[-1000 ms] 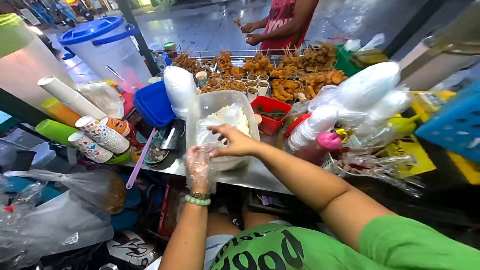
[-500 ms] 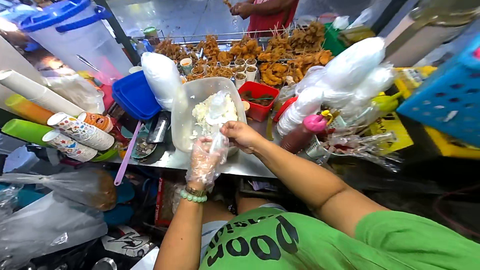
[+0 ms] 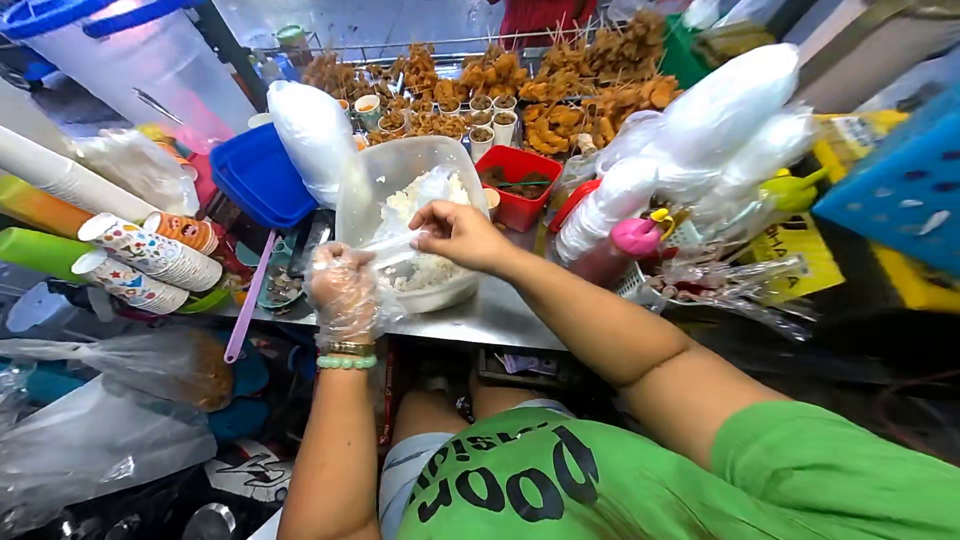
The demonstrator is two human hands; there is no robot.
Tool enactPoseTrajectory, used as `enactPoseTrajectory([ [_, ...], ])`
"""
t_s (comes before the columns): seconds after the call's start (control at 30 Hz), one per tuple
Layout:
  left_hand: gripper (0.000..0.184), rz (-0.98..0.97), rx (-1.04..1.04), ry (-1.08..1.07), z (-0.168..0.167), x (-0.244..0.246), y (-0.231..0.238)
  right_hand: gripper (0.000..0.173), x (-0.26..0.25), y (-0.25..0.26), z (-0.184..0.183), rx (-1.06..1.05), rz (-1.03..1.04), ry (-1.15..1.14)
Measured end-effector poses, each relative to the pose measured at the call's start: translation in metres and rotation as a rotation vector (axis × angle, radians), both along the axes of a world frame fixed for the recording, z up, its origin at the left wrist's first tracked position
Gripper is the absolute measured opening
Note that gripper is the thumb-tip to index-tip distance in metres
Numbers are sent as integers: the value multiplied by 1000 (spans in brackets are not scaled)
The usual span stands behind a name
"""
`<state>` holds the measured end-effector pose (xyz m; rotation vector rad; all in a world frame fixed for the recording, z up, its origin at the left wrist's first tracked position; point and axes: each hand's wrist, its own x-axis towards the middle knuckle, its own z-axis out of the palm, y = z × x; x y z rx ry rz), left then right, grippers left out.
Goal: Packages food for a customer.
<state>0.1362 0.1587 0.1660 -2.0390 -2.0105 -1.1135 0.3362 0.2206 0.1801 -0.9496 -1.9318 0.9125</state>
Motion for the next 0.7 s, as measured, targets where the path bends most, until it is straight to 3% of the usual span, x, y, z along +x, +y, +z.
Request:
enactPoseTrajectory([
  [0.13,30,47,22,36,2,-30,12,27,17,49,10,-38,-215,-550],
  [0.27,37,24,-78,-28,8,-17,19,40,-1,71,-11,-180,-264,-981],
  [0.37,35,0,-123,-50,11,-10,44,37,-17,82,-24,-168,-251,-1067],
  [0.53,42,62,-483,-43,-7,-3,73,32,-31,98,-18,-308,-178,-1129],
  [0.63,47,9,-528,-31,-12,2,78,30,-23,113,-7,-240,45,-1161],
  [0.7,44,37,-436,-79,-18,-3,78,24,-14,112,7,-127,124,-1208],
])
